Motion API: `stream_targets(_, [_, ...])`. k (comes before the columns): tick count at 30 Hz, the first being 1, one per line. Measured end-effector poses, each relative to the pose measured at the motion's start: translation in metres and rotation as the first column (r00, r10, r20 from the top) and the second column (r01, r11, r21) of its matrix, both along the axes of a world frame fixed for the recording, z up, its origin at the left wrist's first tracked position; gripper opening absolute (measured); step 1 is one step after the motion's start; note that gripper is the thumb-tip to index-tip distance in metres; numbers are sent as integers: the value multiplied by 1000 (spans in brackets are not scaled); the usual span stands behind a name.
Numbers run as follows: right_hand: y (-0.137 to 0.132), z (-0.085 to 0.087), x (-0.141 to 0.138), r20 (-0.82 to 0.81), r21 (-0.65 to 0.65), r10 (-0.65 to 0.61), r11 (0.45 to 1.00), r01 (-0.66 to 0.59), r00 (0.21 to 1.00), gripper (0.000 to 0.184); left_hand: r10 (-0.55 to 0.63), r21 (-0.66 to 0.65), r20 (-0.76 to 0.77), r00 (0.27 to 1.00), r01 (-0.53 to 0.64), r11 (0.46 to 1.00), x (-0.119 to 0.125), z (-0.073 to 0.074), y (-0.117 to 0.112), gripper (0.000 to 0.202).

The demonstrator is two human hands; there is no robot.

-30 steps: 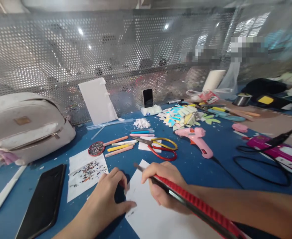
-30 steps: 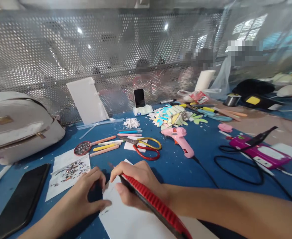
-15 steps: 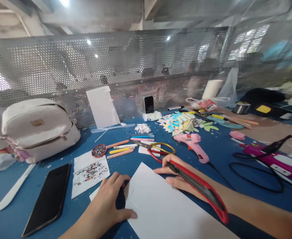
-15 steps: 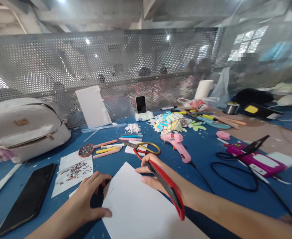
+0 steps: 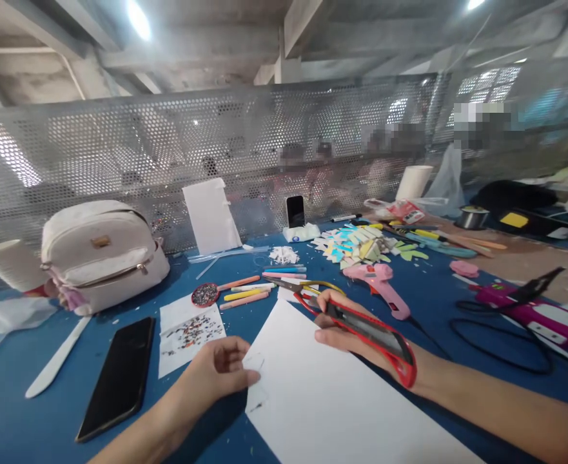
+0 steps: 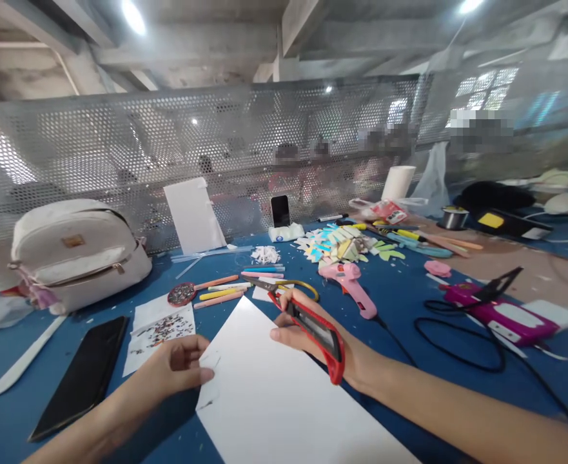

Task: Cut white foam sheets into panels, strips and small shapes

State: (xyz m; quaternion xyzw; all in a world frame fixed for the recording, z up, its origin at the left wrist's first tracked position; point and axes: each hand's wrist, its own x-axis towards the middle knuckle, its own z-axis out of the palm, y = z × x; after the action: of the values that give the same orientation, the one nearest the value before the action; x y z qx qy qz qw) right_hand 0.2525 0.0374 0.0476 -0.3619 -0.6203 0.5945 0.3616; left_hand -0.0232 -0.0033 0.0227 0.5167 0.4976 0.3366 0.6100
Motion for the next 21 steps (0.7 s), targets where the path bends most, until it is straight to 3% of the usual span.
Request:
stream_targets(4, [4, 1, -2, 31, 150, -17, 989, 12, 999, 32, 41, -130, 192, 981, -16, 991, 2, 6, -6, 51])
stream_targets(7, [3, 7, -3, 72, 167, -46, 985, 34, 996, 31, 69, -156, 254, 965, -29, 987, 2, 11, -8, 45])
stream_targets(21, [5, 14, -5, 79, 134, -72, 989, 61, 994, 40, 133, -199, 252, 959, -84, 976, 2, 12, -3, 49])
